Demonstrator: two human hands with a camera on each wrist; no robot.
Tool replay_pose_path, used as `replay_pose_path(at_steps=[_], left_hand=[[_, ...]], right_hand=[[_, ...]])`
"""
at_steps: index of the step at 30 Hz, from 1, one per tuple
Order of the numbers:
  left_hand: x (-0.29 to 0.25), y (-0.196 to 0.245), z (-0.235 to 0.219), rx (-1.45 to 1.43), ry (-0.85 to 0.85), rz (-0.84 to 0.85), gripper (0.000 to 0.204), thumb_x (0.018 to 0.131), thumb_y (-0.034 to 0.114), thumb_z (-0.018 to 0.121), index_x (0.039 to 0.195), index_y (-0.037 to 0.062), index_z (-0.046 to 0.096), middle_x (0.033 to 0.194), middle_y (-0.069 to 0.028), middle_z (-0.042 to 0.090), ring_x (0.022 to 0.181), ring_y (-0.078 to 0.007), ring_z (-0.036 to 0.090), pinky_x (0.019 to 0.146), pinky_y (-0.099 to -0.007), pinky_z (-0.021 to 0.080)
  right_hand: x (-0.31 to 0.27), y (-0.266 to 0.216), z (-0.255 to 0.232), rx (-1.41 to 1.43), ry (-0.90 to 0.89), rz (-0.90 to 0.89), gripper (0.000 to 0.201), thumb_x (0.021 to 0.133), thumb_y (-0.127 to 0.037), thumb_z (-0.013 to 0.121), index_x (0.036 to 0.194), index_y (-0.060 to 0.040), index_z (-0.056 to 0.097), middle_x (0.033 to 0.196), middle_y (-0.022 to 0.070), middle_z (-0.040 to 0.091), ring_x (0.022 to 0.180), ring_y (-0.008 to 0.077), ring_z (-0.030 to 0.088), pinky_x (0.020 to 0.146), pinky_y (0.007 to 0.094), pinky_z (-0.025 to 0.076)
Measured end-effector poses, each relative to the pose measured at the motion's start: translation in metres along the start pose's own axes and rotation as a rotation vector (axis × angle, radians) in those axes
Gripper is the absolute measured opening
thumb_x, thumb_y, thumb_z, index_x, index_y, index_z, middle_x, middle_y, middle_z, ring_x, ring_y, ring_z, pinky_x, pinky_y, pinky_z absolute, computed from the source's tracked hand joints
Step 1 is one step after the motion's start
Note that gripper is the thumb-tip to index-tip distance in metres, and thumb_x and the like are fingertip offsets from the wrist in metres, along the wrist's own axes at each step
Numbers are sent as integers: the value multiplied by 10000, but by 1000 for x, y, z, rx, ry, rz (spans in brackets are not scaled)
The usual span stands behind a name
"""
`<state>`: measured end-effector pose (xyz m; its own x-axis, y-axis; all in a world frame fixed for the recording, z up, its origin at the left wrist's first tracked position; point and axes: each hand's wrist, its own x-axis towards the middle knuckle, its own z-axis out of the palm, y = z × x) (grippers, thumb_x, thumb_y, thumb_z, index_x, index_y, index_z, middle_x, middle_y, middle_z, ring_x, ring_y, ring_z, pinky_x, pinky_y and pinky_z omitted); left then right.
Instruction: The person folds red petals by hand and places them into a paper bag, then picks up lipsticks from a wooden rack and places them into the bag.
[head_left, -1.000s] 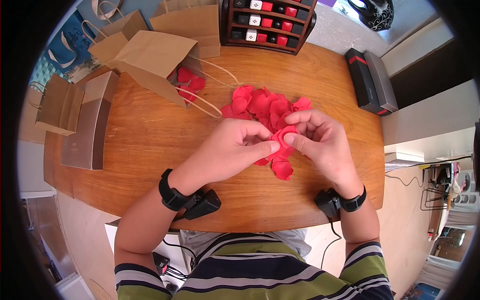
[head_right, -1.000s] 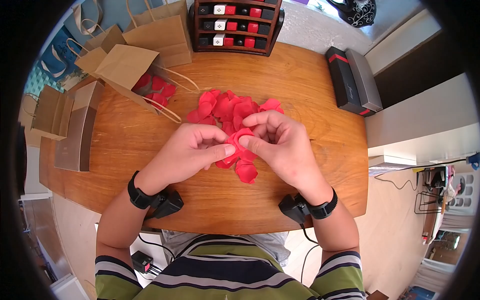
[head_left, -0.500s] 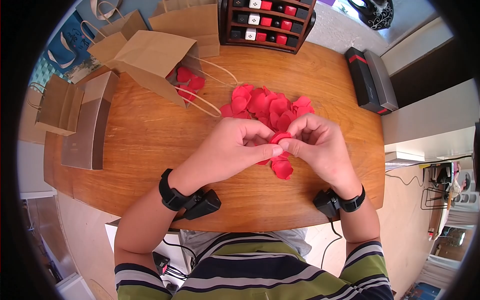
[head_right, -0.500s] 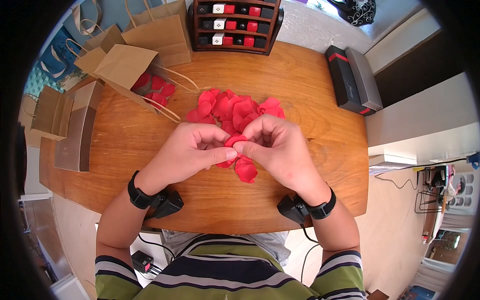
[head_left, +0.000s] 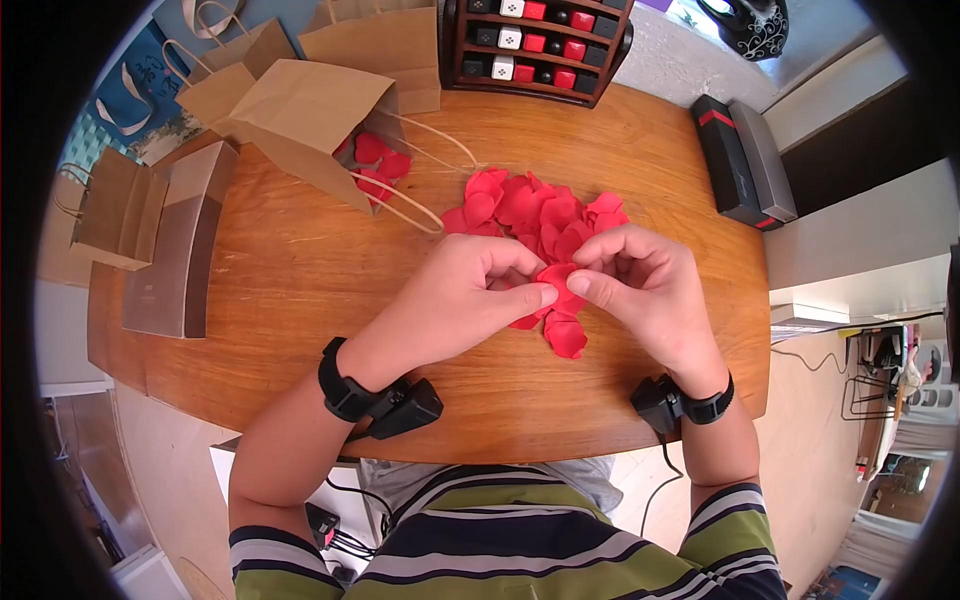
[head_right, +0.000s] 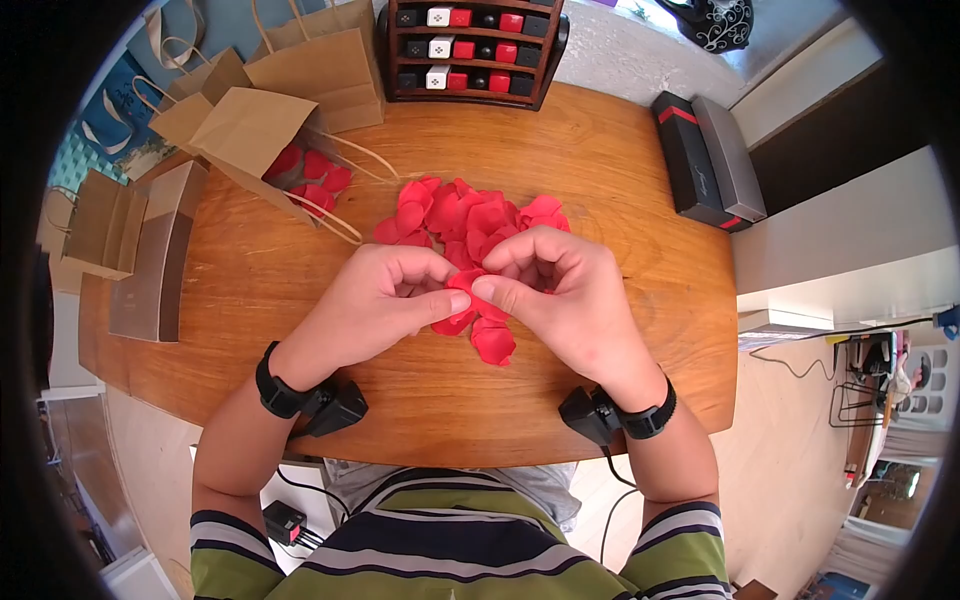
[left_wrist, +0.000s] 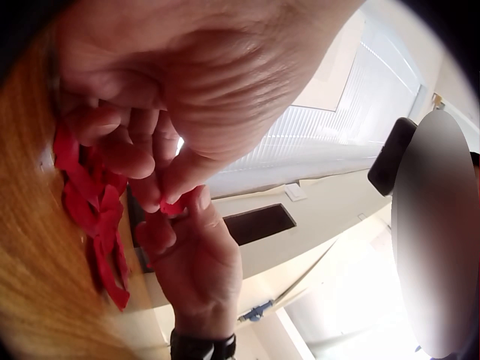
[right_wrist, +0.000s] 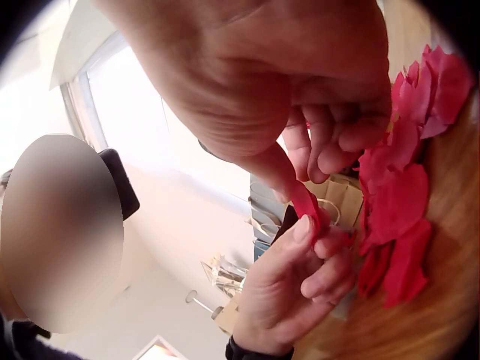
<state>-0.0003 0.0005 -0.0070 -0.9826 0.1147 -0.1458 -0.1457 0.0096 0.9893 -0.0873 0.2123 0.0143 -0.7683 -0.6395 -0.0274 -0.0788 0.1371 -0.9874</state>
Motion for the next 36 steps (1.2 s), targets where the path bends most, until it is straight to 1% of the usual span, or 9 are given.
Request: replay_pose_path(at_steps=[8, 13, 17, 20, 23, 29, 30, 33, 36], left_hand=[[0, 3, 1, -27, -2, -20, 163, 975, 108, 760, 1086, -9, 738, 912, 24, 705, 817, -26, 633, 708, -204, 513], [1, -1, 0, 20, 11, 22, 154, 979, 113, 754, 1067, -13, 740, 916, 28, 702, 805, -23, 621, 695, -204, 503], [1, -3, 1, 58, 69, 72, 139, 992, 129, 732, 1024, -7, 738, 876, 40, 681, 750, -13, 589, 650, -203, 476], [0, 5, -1, 92, 95, -26, 173, 978, 142, 732, 996, -30, 743, 791, 26, 663, 727, -23, 566, 628, -230, 460], [2, 0, -1, 34, 98, -31, 167, 994, 151, 714, 995, -16, 724, 784, 34, 643, 684, -22, 543, 597, -227, 435], [1, 3, 1, -28, 107, -60, 177, 1015, 169, 690, 1027, -7, 707, 792, 19, 655, 628, -43, 549, 579, -226, 450], [1, 3, 0, -19, 105, -62, 180, 1015, 168, 690, 1031, -10, 708, 793, 18, 657, 630, -43, 551, 580, -226, 453], [1, 3, 1, -7, 100, -63, 189, 1016, 167, 689, 1049, -18, 711, 796, 16, 661, 632, -42, 554, 584, -226, 459], [2, 1, 1, -4, 97, -53, 200, 1016, 168, 689, 1077, -21, 720, 796, 21, 657, 632, -40, 550, 585, -225, 457]], right_hand=[[0, -1, 0, -33, -9, 17, 57, 944, -18, 768, 988, 2, 737, 893, -18, 719, 794, 27, 621, 706, 204, 519], [0, 4, 2, -20, -43, 50, 48, 957, -18, 753, 994, 8, 738, 895, -19, 719, 797, 31, 616, 711, 209, 514], [2, -2, -11, -55, 71, -4, 92, 976, -63, 744, 1020, 17, 744, 902, -11, 726, 787, 40, 615, 709, 222, 512], [10, -5, -32, -83, 220, 48, 171, 989, -137, 746, 1033, 28, 749, 875, 1, 729, 770, 52, 618, 696, 224, 507], [14, -7, -48, -207, 235, 74, 190, 967, -145, 763, 1041, 30, 755, 838, 8, 722, 744, 58, 614, 671, 227, 495], [13, 6, -49, -460, 78, 57, 267, 865, -111, 819, 1069, 47, 750, 779, 59, 689, 705, 118, 614, 644, 300, 496], [13, 8, -47, -475, 46, 103, 285, 837, -100, 833, 1058, 58, 744, 776, 78, 675, 708, 154, 620, 653, 329, 504], [13, 7, -41, -453, 19, 123, 287, 811, -90, 846, 1048, 38, 748, 775, 85, 668, 712, 178, 630, 655, 336, 507], [16, 9, -39, -532, -8, 35, 292, 782, -79, 859, 1036, 14, 750, 790, 94, 673, 721, 194, 642, 655, 341, 511]])
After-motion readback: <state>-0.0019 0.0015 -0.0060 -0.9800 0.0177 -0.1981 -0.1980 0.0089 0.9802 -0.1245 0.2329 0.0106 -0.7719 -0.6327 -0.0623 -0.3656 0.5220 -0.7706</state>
